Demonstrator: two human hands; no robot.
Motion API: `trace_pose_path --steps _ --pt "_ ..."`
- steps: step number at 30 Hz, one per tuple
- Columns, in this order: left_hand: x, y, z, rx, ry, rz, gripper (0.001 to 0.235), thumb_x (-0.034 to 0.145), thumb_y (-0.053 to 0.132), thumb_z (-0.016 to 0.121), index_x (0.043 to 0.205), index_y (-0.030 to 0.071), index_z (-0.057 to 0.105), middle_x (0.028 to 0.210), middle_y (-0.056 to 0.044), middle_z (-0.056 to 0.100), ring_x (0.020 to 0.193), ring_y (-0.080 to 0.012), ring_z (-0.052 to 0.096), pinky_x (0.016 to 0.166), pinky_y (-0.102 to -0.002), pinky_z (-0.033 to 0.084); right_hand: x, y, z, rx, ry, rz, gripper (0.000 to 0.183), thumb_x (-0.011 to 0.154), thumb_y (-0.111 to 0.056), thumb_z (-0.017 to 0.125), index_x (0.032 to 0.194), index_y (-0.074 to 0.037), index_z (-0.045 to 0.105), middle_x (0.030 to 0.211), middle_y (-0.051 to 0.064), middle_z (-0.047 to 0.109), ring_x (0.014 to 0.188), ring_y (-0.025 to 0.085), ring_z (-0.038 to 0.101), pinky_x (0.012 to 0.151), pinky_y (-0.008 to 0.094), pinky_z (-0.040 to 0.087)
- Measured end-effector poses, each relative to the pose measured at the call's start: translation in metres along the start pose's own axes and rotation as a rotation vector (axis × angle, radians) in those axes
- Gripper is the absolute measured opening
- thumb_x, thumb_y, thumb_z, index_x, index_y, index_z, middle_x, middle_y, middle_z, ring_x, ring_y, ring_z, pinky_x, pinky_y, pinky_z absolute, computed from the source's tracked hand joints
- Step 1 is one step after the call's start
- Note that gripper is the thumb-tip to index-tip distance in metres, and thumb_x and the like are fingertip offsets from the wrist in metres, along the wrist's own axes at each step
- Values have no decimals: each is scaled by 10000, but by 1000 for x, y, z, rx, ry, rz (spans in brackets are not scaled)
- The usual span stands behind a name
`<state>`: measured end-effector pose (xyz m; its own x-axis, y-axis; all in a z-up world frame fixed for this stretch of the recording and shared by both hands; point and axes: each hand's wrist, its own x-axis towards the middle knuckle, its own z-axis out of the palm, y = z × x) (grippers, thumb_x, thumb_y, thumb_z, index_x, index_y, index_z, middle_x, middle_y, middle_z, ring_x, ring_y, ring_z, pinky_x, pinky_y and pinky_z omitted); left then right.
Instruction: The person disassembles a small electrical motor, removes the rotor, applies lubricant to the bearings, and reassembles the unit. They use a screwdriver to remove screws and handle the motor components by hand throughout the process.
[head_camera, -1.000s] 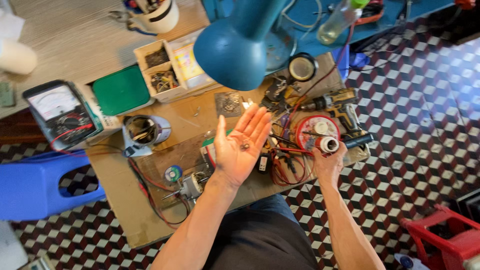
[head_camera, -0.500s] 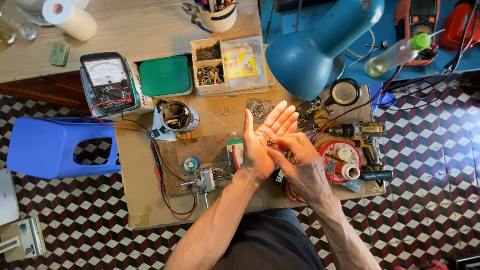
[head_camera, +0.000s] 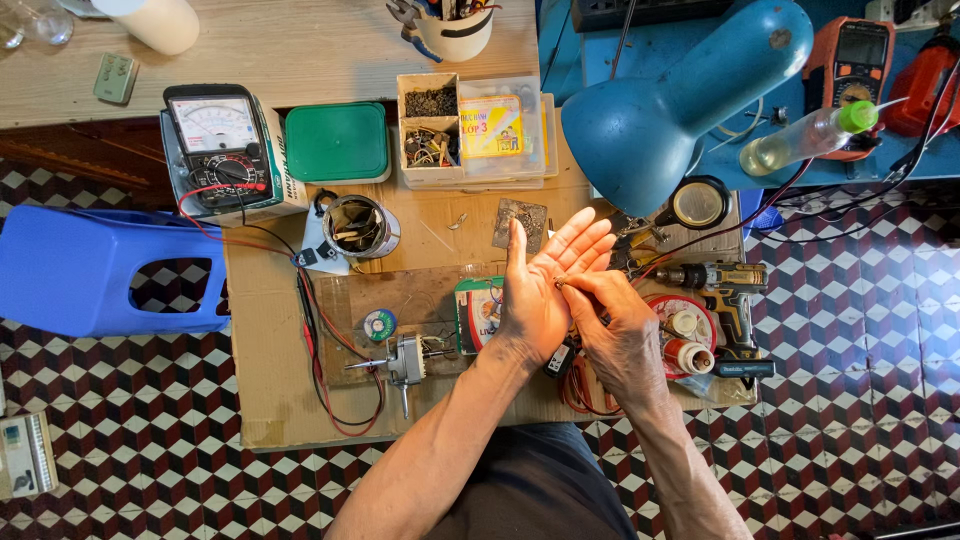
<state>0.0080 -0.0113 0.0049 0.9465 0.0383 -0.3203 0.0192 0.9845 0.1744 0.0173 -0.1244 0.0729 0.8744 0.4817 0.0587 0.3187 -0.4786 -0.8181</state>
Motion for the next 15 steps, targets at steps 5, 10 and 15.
trace_pose_path --steps 5,10,15 --pt "-1 0 -5 -17 31 -22 961 1016 750 228 1542 -33 418 1490 -219 526 1373 -299 502 1219 -430 352 4 4 1 25 -76 150 150 964 -110 690 1079 -22 728 946 76 708 792 144 672 700 282 539" --pt "-3 -3 -7 2 63 -37 952 1006 745 220 1541 -15 427 1477 -204 540 1357 -282 513 1202 -441 358 2 5 6 37 -49 228 201 951 -127 692 1126 -29 694 934 69 715 761 139 661 684 278 536" --pt "-2 -4 -8 -3 39 -15 952 1021 746 217 1541 -22 432 1481 -208 542 1352 -281 521 1218 -428 354 2 3 8 3 -16 122 196 961 -121 686 1134 -30 691 960 77 714 776 137 673 697 285 540"
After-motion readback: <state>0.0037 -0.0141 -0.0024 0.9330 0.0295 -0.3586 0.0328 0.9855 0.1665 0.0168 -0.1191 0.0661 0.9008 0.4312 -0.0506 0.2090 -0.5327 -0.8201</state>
